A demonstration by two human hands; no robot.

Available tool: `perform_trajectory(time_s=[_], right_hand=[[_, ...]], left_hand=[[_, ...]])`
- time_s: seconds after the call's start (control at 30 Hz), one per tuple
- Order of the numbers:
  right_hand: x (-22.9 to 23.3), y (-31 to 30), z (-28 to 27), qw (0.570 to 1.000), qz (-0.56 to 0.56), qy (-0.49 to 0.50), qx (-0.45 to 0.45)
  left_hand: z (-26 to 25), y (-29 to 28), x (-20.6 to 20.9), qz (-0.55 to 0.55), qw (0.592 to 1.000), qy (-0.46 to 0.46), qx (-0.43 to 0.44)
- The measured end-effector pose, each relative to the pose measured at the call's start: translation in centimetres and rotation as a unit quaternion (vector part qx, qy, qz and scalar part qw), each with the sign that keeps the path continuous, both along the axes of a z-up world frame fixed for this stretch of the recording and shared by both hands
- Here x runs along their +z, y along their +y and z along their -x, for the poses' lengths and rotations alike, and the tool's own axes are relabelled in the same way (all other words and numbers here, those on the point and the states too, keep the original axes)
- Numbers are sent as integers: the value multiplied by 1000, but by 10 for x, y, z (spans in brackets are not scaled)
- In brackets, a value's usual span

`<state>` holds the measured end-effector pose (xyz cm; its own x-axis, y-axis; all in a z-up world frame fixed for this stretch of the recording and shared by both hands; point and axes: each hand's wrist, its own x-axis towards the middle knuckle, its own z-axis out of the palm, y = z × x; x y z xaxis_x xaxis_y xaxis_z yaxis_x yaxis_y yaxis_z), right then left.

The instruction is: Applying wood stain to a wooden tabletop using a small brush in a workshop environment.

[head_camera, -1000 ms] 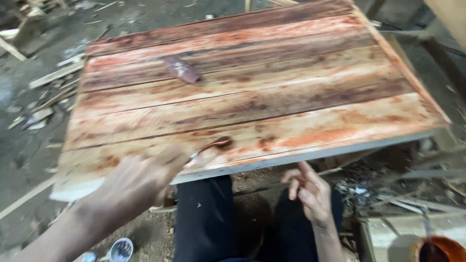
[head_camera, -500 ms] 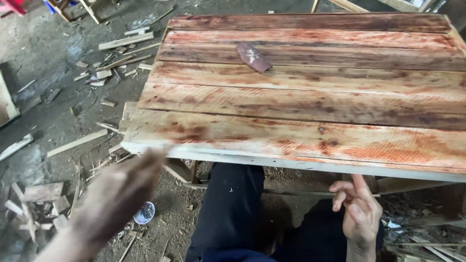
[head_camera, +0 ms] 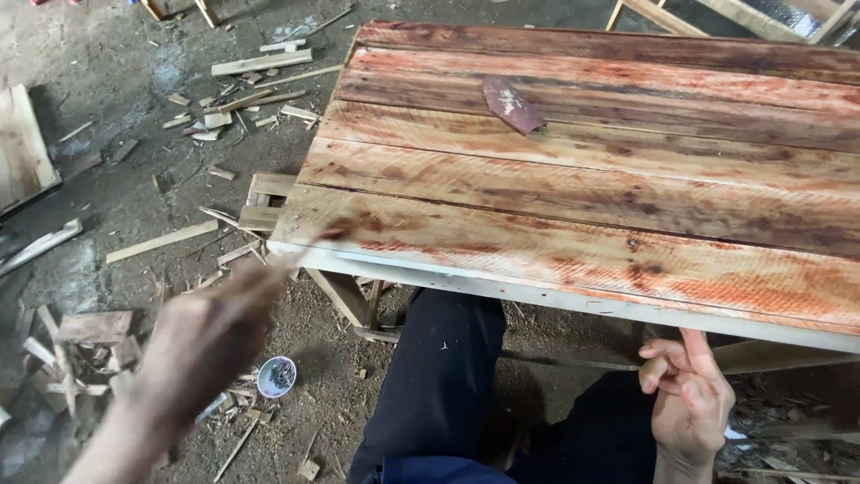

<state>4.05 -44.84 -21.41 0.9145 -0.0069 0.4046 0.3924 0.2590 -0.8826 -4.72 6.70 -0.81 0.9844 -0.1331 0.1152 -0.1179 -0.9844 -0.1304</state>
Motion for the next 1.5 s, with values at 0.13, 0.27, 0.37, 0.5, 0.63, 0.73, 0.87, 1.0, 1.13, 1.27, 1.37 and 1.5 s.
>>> perform_trajectory(time_s=[0.13,0.27,0.37,0.5,0.63,0.73,0.87,1.0,1.13,1.27,1.37,1.5], right_hand=[[9,17,5,1000,-6,-8,-17],[19,10,3,1000,16,-6,-25],[19,2,4,998,58,12,-32],[21,11,4,1000,7,2,-10],[33,27,8,1000,-2,-4,-22],[27,18,8,1000,21,3,-16],[25,30,15,990,100,84,-46],[44,74,36,985,148,83,28],[79,109,57,983,157,86,49],[95,121,71,989,89,106,59],[87,126,77,985,109,131,0],[86,134,82,990,104,63,-76]], left_hand=[[-21,-24,-9,68,990,-43,-119],[-9,-4,-3,-27,999,-3,-42],[13,19,2,-103,988,64,100],[23,40,7,-213,963,30,164],[7,16,-1,-27,989,-141,45],[-14,-26,-14,221,955,-195,-31],[-46,-100,-29,591,806,-17,-12],[-63,-160,-45,815,554,142,-97],[-63,-201,-55,876,436,158,-135],[-54,-224,-54,886,427,134,-121],[-51,-228,-53,864,478,105,-119],[-51,-226,-55,812,569,38,-125]])
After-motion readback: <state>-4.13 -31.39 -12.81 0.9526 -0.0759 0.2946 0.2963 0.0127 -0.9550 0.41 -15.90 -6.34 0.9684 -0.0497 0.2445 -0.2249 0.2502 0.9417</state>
